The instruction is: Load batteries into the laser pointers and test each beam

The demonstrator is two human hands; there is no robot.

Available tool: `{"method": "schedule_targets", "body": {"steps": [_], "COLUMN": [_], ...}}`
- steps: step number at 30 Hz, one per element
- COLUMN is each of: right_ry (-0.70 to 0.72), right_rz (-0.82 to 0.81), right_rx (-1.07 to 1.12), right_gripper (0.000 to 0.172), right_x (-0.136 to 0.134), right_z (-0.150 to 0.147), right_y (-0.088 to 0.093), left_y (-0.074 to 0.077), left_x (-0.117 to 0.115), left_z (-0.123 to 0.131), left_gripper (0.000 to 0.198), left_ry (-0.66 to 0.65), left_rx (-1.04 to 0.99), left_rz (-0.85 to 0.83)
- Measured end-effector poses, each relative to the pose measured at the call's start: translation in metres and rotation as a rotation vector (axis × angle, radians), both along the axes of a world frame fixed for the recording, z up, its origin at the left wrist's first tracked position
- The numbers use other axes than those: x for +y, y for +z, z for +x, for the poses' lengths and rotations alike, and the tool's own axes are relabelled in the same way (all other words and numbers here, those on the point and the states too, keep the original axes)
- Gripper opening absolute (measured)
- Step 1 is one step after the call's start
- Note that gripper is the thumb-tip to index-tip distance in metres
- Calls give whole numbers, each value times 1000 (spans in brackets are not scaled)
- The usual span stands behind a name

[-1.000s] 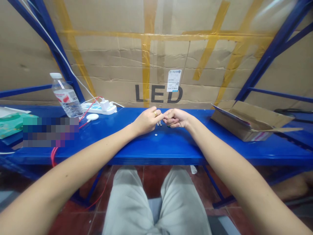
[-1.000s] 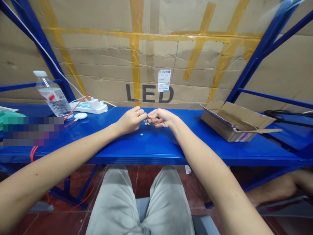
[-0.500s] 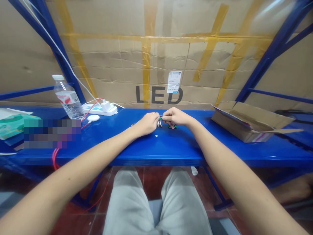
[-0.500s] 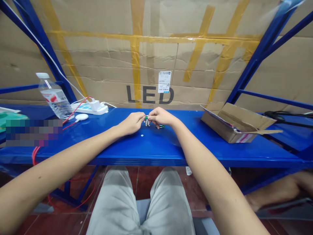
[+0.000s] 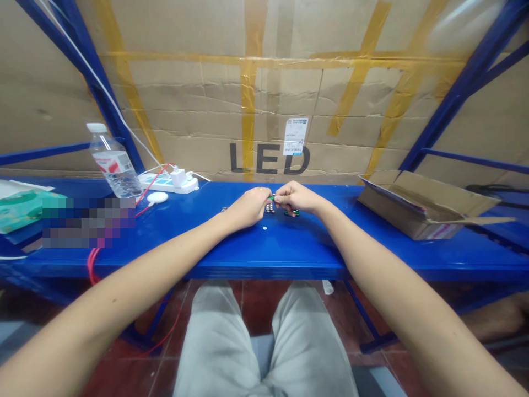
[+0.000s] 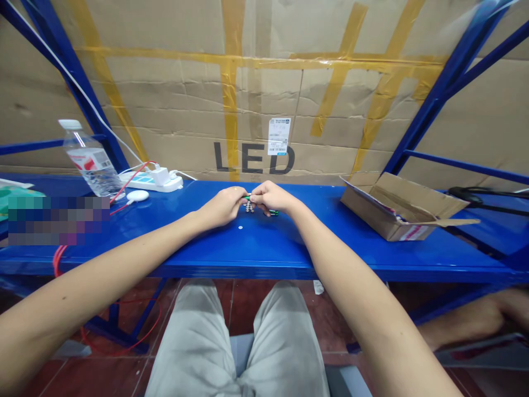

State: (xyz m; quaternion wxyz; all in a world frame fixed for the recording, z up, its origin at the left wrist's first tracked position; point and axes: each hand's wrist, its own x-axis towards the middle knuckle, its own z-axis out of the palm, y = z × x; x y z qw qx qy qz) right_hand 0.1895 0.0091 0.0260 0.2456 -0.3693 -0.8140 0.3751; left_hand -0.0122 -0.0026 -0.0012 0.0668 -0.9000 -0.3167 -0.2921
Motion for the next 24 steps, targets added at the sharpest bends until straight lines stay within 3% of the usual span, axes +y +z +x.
{"method": "schedule_targets", "body": {"steps": [9, 15, 24], "right_ry": [8, -2, 1], "right_rz": [-94, -208, -123], "right_rx": [124, 170, 110], "right_gripper": [24, 22, 29], "right_x": [6, 1, 2], "right_z": [1, -1, 2], "right_y": [-5, -2, 2], "left_y": [-1, 2, 5], "left_x": [3, -1, -2], "left_z": [-1, 0, 0], "left_gripper": [14, 11, 6], "left_ry": [-46, -8, -24], "left_rx": [-46, -33, -208], "left_rz": [67, 93, -71]}}
